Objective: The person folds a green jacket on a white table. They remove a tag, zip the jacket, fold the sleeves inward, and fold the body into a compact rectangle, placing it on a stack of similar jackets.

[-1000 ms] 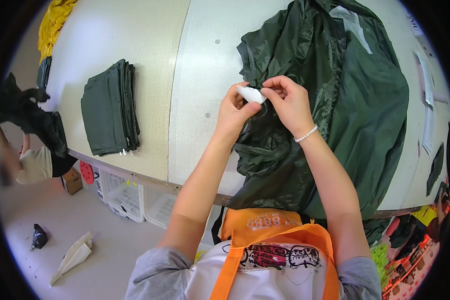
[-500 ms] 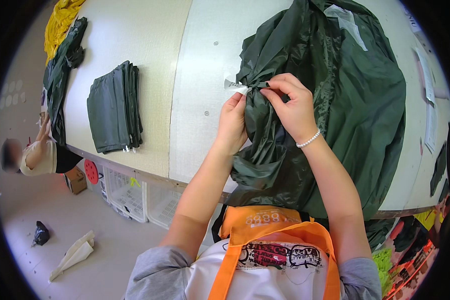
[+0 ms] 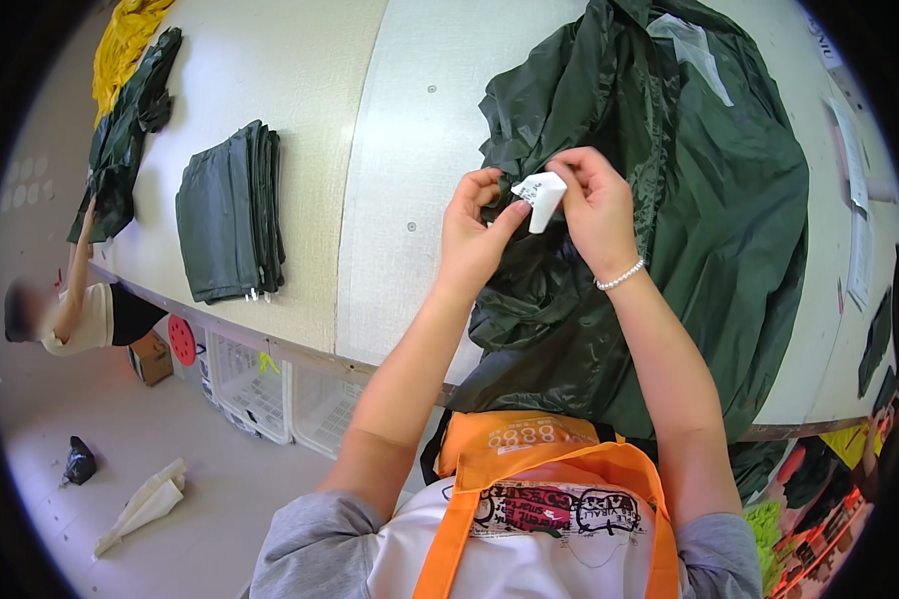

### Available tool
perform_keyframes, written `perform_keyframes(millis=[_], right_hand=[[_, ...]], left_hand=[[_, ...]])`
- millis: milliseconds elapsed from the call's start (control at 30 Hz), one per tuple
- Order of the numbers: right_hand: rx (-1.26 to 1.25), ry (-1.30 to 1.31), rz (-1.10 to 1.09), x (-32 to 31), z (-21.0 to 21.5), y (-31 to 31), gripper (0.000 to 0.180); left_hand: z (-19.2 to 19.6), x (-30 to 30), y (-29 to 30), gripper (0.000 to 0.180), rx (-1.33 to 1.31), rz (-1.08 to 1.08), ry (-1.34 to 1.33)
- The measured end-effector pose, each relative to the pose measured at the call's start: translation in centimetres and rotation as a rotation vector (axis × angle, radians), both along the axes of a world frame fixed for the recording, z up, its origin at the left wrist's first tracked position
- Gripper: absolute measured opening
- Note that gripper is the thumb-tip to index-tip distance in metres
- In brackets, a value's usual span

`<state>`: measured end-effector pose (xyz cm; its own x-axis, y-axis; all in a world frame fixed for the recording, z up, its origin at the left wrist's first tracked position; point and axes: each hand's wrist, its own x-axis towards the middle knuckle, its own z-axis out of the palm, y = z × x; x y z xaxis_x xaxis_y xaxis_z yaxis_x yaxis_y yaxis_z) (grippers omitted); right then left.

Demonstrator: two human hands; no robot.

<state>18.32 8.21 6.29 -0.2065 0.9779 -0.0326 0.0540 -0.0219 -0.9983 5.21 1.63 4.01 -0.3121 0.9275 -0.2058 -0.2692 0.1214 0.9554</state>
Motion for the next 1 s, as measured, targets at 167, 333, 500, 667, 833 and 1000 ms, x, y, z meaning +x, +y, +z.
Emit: perform_keyframes(millis=[167, 333, 500, 667, 833, 1000], right_hand=[[0.510, -0.167, -0.050, 1.5, 1.7, 0.5, 0.015], [0.364, -0.363, 0.242, 0.8, 2.6, 0.2, 0.021], [-0.041, 0.286, -0.004, 2.5, 2.1, 0.4, 0.012], [-0.363, 0.458, -0.286, 6.1, -0.8, -0.8, 0.011], [-0.046, -0.005, -0.373, 8.2, -1.3, -0.2, 0.017], [0.513, -0.516, -0.013, 5.2, 3.1, -2.2, 0.007]], left_hand=[[0.7, 0.4, -0.1, 0.037, 0.164, 0.061, 0.788], [1.0, 1.2, 0.1, 0.038, 0.377, 0.026, 1.099], [2.1, 0.6, 0.4, 0.053, 0.030, -0.014, 0.433], [2.9, 0.8, 0.2, 0.051, 0.075, -0.107, 0.203], [2.2, 1.7, -0.5, 0.043, -0.001, -0.191, 0.655], [1.2, 2.7, -1.0, 0.039, 0.251, -0.103, 1.030]])
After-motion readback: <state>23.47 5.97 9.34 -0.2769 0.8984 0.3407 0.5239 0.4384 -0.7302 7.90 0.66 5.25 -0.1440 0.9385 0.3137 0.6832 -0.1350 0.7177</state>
